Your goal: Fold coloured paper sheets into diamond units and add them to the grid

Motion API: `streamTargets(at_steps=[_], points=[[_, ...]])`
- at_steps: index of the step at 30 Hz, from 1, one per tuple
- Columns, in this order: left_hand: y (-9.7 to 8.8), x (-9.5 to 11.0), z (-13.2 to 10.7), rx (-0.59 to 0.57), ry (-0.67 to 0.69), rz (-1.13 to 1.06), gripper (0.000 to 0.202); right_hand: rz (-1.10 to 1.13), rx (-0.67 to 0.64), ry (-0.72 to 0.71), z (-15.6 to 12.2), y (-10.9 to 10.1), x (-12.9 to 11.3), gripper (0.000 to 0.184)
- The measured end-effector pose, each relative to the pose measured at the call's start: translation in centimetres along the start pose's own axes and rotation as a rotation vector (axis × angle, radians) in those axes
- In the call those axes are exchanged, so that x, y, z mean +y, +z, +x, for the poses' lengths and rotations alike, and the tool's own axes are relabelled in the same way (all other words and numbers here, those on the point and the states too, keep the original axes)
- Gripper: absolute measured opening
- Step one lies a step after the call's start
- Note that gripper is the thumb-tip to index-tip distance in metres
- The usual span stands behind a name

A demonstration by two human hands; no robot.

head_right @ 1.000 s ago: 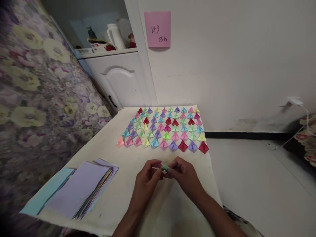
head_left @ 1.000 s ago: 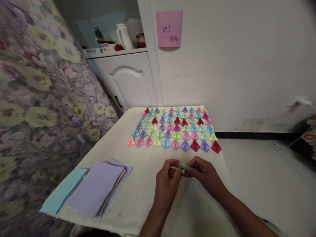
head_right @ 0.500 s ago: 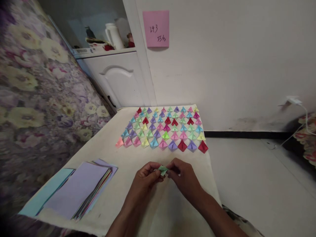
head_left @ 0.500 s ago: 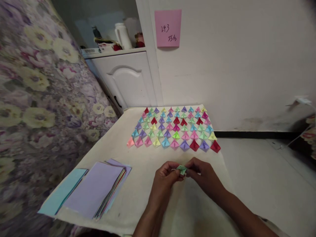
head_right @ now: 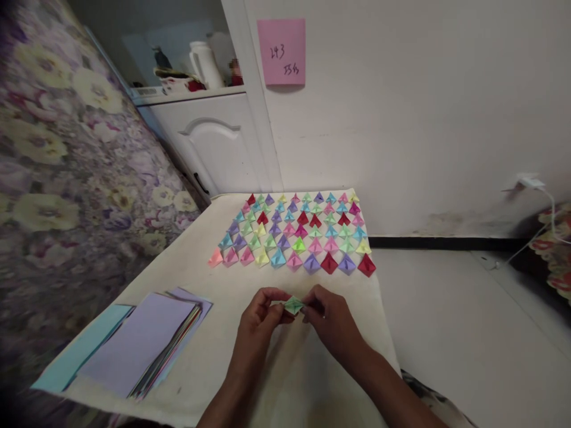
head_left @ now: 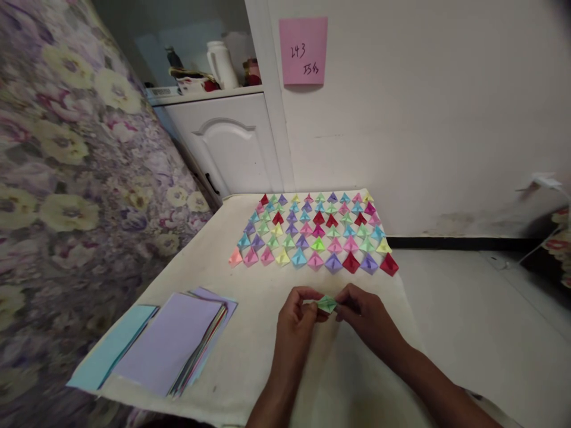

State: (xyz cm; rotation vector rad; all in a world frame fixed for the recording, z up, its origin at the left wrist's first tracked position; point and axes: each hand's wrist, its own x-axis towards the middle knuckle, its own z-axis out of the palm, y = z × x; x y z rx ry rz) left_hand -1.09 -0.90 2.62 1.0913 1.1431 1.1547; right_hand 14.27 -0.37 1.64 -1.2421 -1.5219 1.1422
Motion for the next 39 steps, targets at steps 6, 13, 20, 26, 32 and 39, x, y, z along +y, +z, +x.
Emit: streamTargets(at_steps=[6, 13, 20, 26, 32, 39], points=[[0.2, 0.1, -0.3, 0.013, 0.022, 0.163, 0.010, 0.018, 0.006, -0.003, 0.0, -0.1, -0.1, 0.005], [-0.1, -0.3, 0.3, -0.028, -0.071, 0.081, 0.013, -0.113, 0.023, -0.037, 0.1, -0.3, 0.1, 0.009], [-0.4, -0.8, 0.6, -0.030, -0.140, 0.007, 0.015, -0.240, 0.011, -0.095, 0.1, -0.2, 0.8, 0.012], [-0.3, -1.1, 0.7, 0.024, -0.183, 0.033, 0.012, -0.305, 0.114, -0.218, 0.1, -0.3, 0.8, 0.017], [-0.2, -1.3, 0.7, 0.013, -0.157, 0.051, 0.012, -0.297, 0.069, -0.231, 0.0, 0.2, 0.2, 0.009], [-0.2, -1.3, 0.7, 0.018, -0.170, 0.055, 0.012, -0.276, 0.113, -0.215, 0.0, 0.0, 0.0, 0.008]])
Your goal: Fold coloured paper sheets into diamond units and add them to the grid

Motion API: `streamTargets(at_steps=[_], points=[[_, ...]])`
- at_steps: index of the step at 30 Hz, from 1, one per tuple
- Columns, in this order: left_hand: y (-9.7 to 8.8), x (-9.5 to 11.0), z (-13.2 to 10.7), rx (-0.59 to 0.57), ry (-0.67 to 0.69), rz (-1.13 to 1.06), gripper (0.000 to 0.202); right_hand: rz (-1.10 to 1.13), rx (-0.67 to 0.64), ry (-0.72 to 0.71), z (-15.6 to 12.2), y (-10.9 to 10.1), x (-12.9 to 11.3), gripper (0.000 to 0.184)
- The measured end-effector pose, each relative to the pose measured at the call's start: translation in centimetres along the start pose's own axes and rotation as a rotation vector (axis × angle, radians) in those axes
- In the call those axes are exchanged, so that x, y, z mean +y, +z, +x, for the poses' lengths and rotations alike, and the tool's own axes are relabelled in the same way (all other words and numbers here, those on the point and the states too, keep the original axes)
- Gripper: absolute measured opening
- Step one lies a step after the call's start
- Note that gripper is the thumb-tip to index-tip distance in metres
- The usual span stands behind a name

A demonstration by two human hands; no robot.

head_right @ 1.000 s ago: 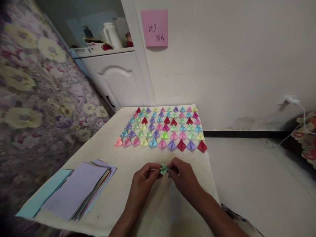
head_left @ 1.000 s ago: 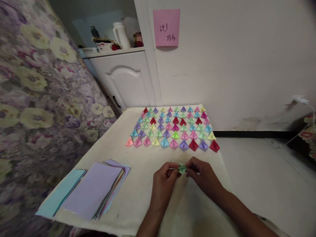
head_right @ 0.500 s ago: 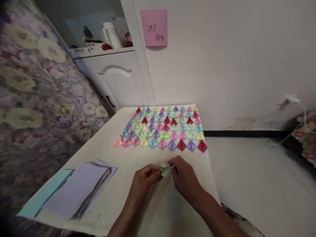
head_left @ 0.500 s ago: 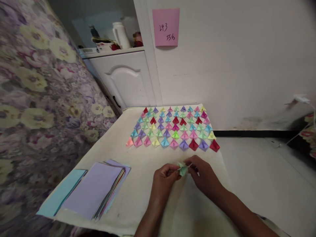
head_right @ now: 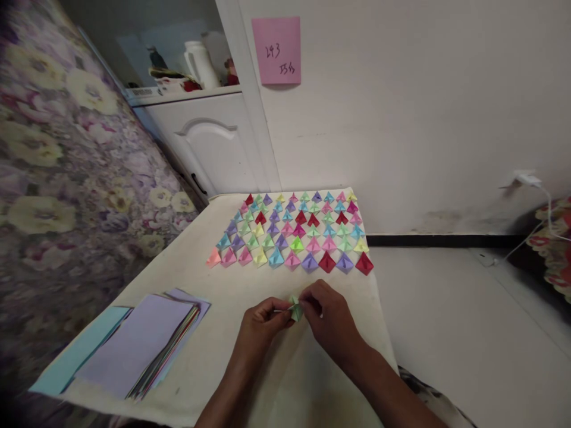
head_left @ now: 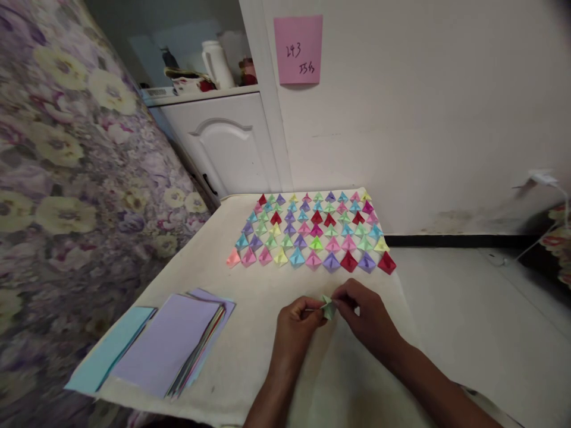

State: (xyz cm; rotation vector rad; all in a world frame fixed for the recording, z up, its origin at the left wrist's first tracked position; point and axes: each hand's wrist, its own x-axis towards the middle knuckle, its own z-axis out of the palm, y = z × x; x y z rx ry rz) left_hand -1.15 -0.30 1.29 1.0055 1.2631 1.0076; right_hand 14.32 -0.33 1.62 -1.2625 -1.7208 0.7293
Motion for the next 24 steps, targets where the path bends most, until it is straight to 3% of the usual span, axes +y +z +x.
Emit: streamTargets(at_steps=[9, 14, 20, 24], points=[[0.06, -0.10, 0.10, -0.002, 0.028, -0.011, 0.011, -0.037, 0.046, 0.044, -0.13, -0.03, 0.45, 0.007], [0.29, 0.10, -0.13, 0.010, 0.035, 0.060, 0.009, -0.109, 0.065, -0.039, -0.22, 0.08, 0.54, 0.014], [0.37, -0.25, -0.28, 0.017, 0.098, 0.154, 0.007, -0.230, -0.021, -0.100, -0.55, 0.11, 0.33, 0.025], [0.40, -0.29, -0.25, 0.004, 0.119, 0.163, 0.008, -0.302, -0.059, -0.104, -0.69, 0.00, -0.05, 0.020]])
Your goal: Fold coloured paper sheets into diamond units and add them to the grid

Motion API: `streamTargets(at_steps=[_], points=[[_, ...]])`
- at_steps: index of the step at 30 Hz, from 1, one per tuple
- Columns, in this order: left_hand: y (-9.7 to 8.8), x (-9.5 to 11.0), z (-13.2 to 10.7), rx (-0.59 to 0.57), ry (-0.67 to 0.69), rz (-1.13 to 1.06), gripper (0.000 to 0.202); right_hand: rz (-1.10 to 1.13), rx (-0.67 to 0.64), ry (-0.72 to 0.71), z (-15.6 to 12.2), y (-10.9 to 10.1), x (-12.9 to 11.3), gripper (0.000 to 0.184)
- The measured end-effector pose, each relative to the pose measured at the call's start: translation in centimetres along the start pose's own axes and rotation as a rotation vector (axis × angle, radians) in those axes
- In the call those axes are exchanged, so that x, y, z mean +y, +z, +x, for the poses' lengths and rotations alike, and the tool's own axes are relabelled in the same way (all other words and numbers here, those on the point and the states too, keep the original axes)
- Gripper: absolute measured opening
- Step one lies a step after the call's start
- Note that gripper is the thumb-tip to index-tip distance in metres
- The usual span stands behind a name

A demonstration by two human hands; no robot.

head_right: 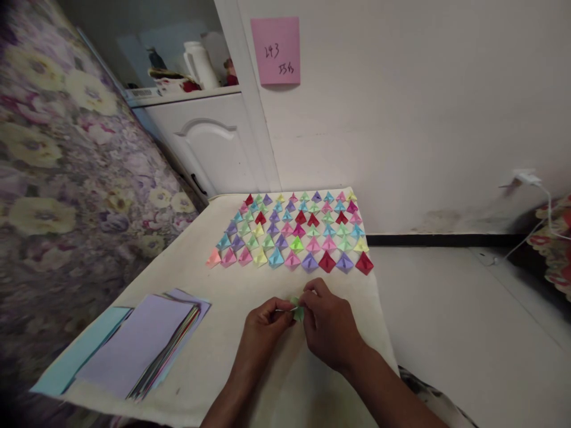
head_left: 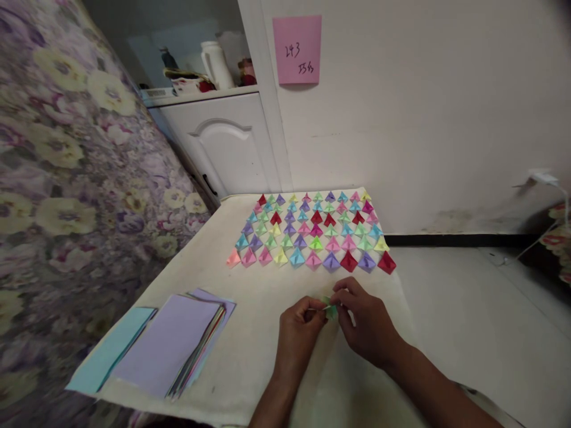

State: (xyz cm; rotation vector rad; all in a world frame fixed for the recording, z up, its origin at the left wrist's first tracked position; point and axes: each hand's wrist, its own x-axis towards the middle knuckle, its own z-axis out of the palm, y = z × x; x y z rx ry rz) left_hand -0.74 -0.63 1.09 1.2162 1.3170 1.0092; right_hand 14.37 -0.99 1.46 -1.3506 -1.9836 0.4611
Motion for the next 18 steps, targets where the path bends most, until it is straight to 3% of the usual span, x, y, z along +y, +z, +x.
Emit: streamTargets(at_steps=[9, 15, 18], points=[[0.02, 0.29, -0.21, -0.011, 0.013, 0.106, 0.008, -0.095, -0.033, 0.023, 0.16, 0.44, 0.17, 0.013], [0.22, 0.22, -0.53, 0.053, 0.292, 0.359, 0.017, -0.108, -0.058, 0.007, 0.09, 0.59, 0.39, 0.014], [0.51, 0.45, -0.88, 0.063, 0.360, 0.516, 0.020, -0.124, -0.082, 0.012, 0.04, 0.69, 0.37, 0.015]])
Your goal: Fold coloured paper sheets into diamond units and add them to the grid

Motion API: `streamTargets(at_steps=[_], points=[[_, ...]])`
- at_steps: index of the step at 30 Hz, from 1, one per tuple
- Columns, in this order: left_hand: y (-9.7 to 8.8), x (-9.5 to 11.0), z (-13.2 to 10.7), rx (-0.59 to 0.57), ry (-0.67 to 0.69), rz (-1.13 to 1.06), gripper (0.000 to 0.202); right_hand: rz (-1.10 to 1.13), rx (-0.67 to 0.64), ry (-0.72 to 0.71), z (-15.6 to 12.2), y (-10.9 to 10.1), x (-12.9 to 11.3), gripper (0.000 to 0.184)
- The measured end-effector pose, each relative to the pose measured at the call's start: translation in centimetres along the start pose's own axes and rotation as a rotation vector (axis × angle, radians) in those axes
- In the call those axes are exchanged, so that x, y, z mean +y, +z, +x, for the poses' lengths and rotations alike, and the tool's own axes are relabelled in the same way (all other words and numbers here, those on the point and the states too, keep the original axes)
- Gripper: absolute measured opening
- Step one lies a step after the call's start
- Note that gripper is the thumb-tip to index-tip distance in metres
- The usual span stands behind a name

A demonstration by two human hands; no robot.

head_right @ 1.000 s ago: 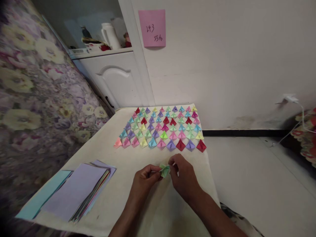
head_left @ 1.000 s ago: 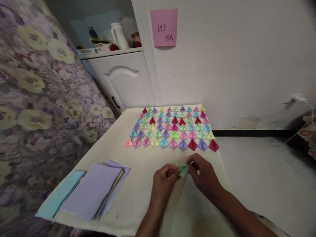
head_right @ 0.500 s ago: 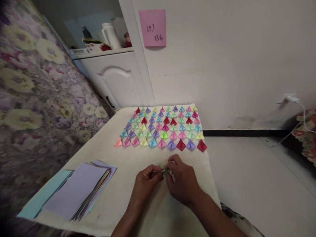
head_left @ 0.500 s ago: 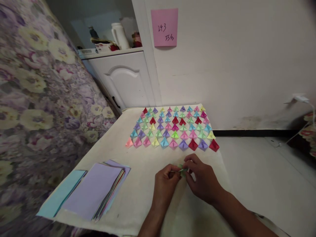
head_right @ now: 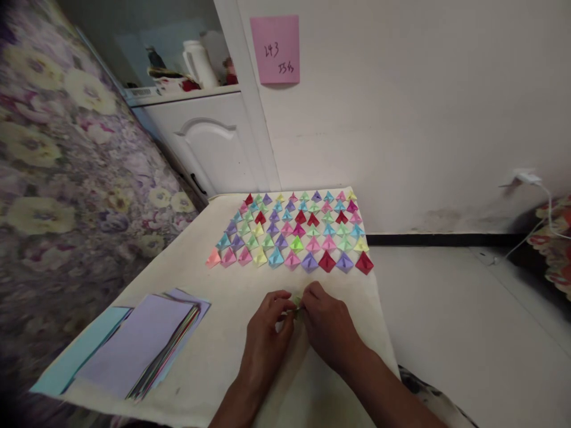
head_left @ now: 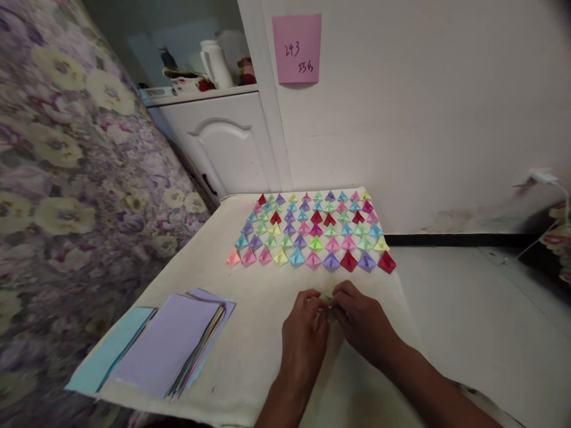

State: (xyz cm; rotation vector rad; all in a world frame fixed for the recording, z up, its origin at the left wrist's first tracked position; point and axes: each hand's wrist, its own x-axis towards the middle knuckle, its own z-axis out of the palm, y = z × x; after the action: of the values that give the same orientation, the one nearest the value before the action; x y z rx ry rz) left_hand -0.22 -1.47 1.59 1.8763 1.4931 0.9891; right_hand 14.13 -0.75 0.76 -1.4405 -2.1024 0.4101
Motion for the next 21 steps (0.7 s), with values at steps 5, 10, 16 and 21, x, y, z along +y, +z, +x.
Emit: streamTargets(at_steps=[5, 10, 16, 21], points=[[0.12, 0.12, -0.14, -0.039, 0.044, 0.128, 0.019, -0.053, -0.030, 0.005, -0.01, 0.08, -0.06, 0.013], [0.09, 0.03, -0.17, -0.046, 0.022, 0.164, 0.017, -0.053, -0.049, 0.012, 0.04, 0.16, -0.04, 0.013], [-0.21, -0.03, 0.01, -0.006, -0.063, 0.038, 0.013, -0.065, -0.040, 0.022, -0.04, -0.09, -0.02, 0.011], [-0.15, -0.79, 0.59, -0.031, -0.294, -0.397, 0.003, -0.051, -0.009, 0.030, 0.10, -0.38, 0.10, 0.008]])
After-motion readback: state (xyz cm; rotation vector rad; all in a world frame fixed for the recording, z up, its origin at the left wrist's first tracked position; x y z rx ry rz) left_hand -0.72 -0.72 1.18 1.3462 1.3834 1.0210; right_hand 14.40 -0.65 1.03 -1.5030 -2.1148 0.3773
